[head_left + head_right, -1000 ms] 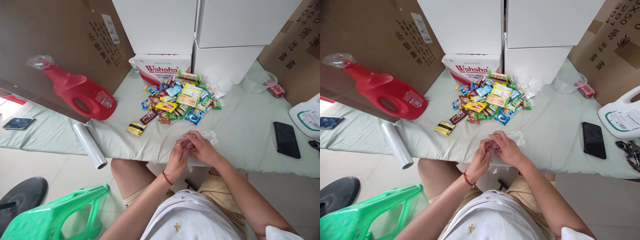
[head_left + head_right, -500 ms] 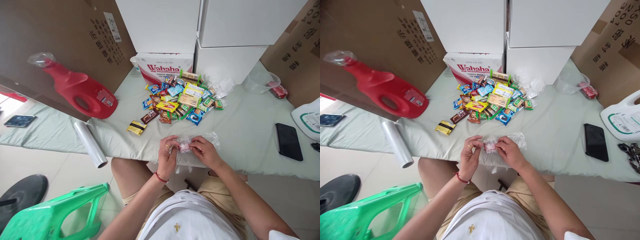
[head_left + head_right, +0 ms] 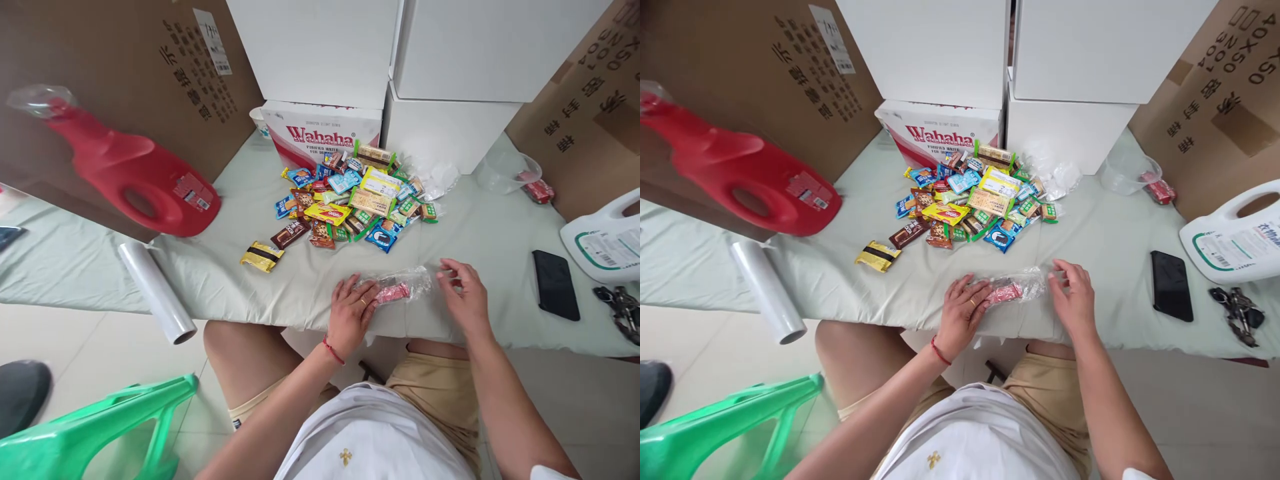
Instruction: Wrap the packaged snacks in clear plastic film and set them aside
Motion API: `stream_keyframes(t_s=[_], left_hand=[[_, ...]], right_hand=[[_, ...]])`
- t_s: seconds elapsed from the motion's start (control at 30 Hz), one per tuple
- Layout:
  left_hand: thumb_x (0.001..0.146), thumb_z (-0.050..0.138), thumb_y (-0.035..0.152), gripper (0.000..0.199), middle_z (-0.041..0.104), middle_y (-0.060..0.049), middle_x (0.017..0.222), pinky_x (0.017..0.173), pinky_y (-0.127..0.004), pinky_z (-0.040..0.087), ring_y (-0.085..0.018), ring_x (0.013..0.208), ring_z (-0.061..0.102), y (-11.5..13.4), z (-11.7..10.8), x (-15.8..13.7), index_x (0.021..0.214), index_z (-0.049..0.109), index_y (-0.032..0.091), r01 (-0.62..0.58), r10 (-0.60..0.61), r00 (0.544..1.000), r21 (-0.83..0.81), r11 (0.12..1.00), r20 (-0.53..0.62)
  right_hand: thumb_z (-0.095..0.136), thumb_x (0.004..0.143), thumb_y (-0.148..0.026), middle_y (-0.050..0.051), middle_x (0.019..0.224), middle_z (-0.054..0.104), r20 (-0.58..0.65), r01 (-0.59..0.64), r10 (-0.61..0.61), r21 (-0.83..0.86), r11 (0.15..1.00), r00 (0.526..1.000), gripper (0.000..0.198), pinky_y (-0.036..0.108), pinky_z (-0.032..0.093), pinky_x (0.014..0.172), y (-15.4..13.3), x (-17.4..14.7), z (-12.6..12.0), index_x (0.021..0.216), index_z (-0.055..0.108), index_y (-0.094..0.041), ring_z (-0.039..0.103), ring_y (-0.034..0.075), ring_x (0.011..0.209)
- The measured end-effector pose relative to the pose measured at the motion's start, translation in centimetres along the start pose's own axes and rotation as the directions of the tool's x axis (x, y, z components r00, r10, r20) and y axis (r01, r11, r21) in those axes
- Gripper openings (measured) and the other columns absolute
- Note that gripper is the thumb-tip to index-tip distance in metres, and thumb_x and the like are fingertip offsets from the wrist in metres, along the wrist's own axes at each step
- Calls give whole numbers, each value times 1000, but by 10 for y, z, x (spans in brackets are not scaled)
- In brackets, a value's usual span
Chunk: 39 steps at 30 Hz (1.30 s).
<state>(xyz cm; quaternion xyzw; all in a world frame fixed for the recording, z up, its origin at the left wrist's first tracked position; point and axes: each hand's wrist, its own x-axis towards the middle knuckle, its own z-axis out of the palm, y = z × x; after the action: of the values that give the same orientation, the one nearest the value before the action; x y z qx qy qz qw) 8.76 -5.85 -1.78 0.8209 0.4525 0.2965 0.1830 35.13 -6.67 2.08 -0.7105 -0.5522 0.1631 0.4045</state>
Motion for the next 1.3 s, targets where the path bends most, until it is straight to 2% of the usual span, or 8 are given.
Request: stream_keyframes(t_s=[0.13,0.27,0.47,0.67,0.83,0.97,1.07,1.3], left_hand=[[101,51,22,42,58,-5,151,121,-60,25,-32,153,32,3,5,-2,139,62,34,-31,37,998,111,993,-49],[101,49,22,41,65,-6,142,122,-60,23,-30,147,42,5,4,0,139,62,34,-34,34,999,105,994,7],[103,46,24,41,65,-6,141,122,-60,25,-29,147,41,4,2,1,139,62,33,-39,36,999,97,995,34],[103,46,24,39,65,-6,141,117,-56,31,-30,143,45,4,5,1,137,64,32,-23,21,999,95,995,24],[104,46,25,39,67,-4,139,120,-57,25,-29,142,45,4,3,2,138,62,33,-25,22,999,91,996,34],[103,47,26,37,68,-5,137,118,-58,26,-28,136,50,7,2,4,134,65,34,9,-11,1000,69,998,29],[102,50,26,35,69,-4,136,116,-60,28,-30,131,54,10,4,6,132,66,33,30,-32,999,74,997,31],[100,49,20,34,69,-11,134,117,-58,34,-29,133,54,9,17,6,130,67,23,48,-47,998,16,999,-42]], right_hand=[[62,82,-65,10,106,72,186,-206,220,-94,974,958,66,38,52,77,22,6,-4,129,63,-18,62,23,85],[60,82,-63,3,79,66,289,-207,237,-132,969,927,53,33,46,68,10,9,15,107,71,-18,57,19,71],[64,82,-50,3,89,63,230,-166,103,273,948,968,30,28,47,71,-12,13,22,80,67,-20,58,17,80],[66,80,-66,1,79,66,350,-429,342,210,879,872,51,29,49,60,-8,5,21,103,66,-20,59,18,68],[77,69,-63,1,74,68,367,-439,300,395,807,881,47,28,45,67,-13,10,36,80,70,-17,57,15,67],[71,77,-56,-3,60,54,157,-322,287,295,900,945,38,27,35,57,-34,10,42,68,63,-20,45,13,57],[59,90,-40,1,70,60,100,-57,57,-8,998,993,27,28,38,63,-60,-3,51,74,66,-21,53,17,66],[40,102,-19,9,90,61,183,282,-232,-332,900,955,30,30,45,74,-82,-38,86,96,69,-17,57,21,82]])
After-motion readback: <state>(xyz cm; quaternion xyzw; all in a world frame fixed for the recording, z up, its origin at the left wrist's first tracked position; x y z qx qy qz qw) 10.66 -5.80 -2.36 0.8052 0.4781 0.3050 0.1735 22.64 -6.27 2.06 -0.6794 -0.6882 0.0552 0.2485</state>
